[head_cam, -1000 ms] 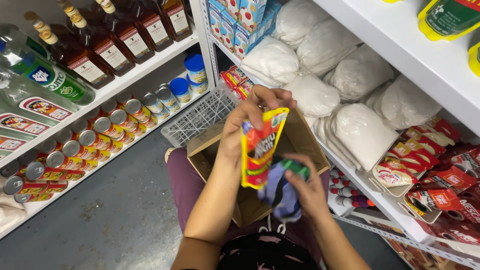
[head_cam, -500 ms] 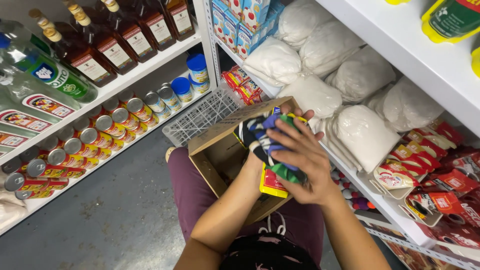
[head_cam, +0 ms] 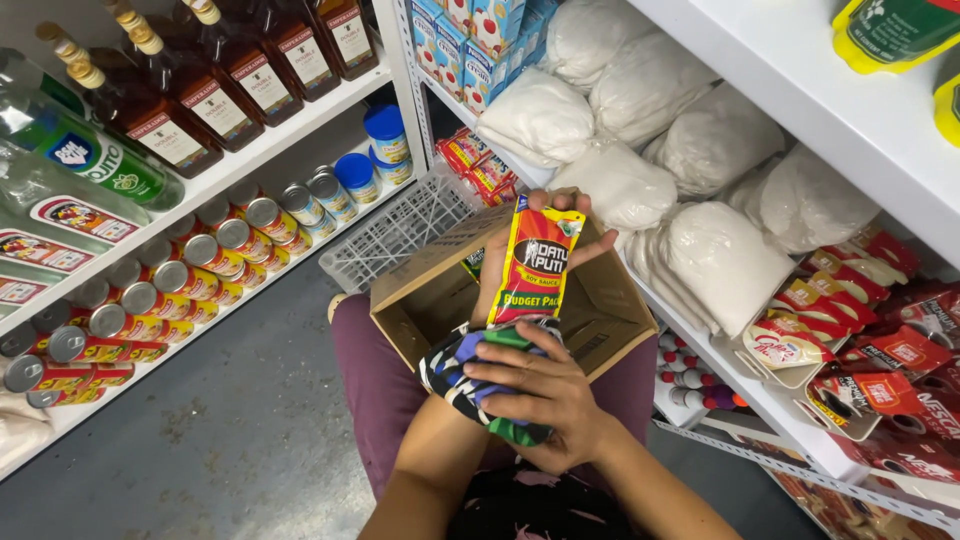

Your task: Clean condiment packets with a cloth and organize them on a grocery store shelf.

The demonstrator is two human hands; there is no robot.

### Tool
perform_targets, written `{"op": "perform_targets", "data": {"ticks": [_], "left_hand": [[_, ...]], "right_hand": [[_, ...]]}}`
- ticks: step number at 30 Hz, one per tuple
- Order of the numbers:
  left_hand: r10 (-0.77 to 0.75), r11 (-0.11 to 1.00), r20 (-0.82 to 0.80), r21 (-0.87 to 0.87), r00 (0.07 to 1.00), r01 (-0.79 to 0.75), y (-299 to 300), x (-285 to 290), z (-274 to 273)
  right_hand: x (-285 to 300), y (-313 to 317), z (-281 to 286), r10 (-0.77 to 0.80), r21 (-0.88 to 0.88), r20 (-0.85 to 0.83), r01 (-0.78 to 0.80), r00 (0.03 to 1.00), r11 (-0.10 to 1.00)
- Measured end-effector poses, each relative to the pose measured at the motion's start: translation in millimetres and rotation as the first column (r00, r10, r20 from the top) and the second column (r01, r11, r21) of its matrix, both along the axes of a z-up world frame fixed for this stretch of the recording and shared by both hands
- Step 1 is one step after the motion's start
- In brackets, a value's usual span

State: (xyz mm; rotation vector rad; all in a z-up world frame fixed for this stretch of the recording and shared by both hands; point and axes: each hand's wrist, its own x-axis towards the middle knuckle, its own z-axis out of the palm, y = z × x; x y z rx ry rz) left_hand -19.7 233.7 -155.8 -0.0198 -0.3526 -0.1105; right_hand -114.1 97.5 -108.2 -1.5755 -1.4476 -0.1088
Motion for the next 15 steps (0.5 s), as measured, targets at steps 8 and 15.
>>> {"op": "perform_targets", "data": {"ticks": [8,15], "left_hand": [[0.009,0.998,-0.081,-0.054,0.997,-0.014,-2,26,-36],[0.384,0.824,-0.08,0.478,0.92,-0.303,-10,30,-43]], "right_hand": [[12,-39,-37,0.001,0.022,-0.311,0.006,0.95,1.0],[76,-115,-37,-0.681,-0.168,-0.54,0.73,0.494,0.662]]}}
